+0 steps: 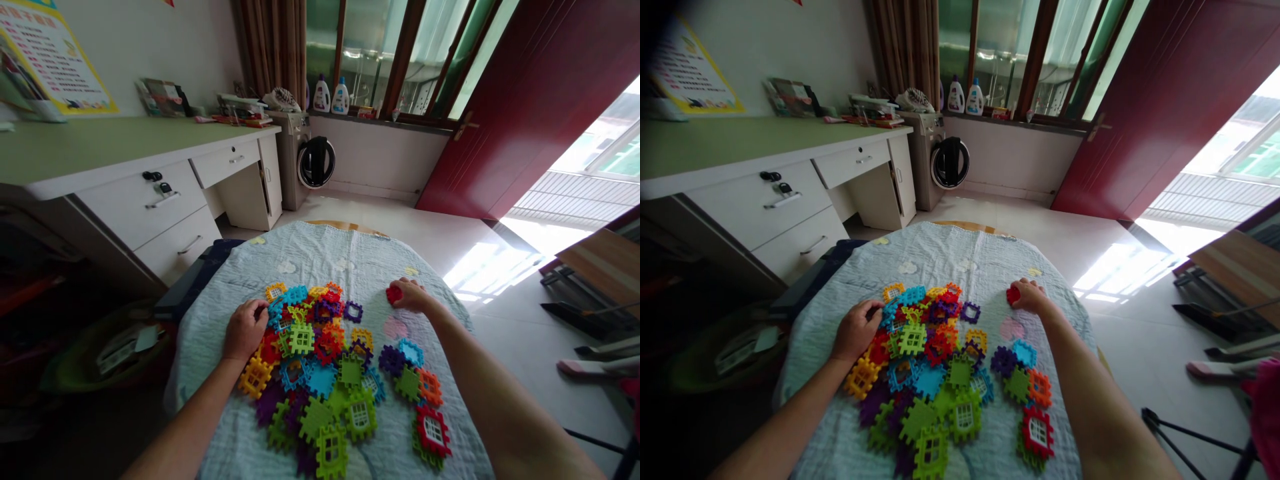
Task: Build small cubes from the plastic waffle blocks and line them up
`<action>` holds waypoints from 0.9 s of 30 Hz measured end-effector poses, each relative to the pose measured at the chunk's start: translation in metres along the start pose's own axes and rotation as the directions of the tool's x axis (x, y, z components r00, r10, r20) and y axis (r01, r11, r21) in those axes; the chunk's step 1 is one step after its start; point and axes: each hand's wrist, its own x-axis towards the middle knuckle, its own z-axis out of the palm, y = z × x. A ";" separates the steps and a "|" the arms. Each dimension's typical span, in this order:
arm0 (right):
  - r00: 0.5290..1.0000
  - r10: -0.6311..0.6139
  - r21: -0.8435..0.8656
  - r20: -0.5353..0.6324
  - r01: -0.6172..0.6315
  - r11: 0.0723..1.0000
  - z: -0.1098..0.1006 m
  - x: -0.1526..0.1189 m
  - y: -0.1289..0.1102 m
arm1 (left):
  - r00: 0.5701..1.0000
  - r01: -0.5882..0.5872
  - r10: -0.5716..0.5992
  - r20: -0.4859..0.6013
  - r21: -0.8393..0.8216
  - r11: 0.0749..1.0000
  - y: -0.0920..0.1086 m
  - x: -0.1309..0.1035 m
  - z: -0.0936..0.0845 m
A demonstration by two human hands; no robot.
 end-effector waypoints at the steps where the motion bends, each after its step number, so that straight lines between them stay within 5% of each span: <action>1: 1.000 0.001 0.001 0.000 -0.001 1.000 0.000 0.000 0.000 | 1.000 -0.001 0.001 0.001 0.001 1.000 0.000 0.000 0.000; 14: 0.994 0.028 0.155 -0.108 -0.011 0.988 -0.002 0.003 0.006 | 1.000 0.006 -0.006 -0.005 -0.008 1.000 0.000 0.000 0.000; 20: 0.925 0.221 0.440 -0.309 -0.067 0.896 -0.022 -0.020 0.036 | 1.000 -0.005 0.005 -0.006 -0.008 1.000 -0.001 0.000 0.000; 23: 0.900 0.298 0.619 -0.318 -0.041 0.784 -0.014 -0.044 0.039 | 1.000 -0.008 0.008 0.001 -0.004 1.000 -0.002 0.001 0.000; 27: 0.938 0.223 0.446 -0.264 -0.086 0.891 0.013 -0.069 0.024 | 1.000 -0.017 0.017 0.008 0.003 1.000 -0.003 0.001 0.000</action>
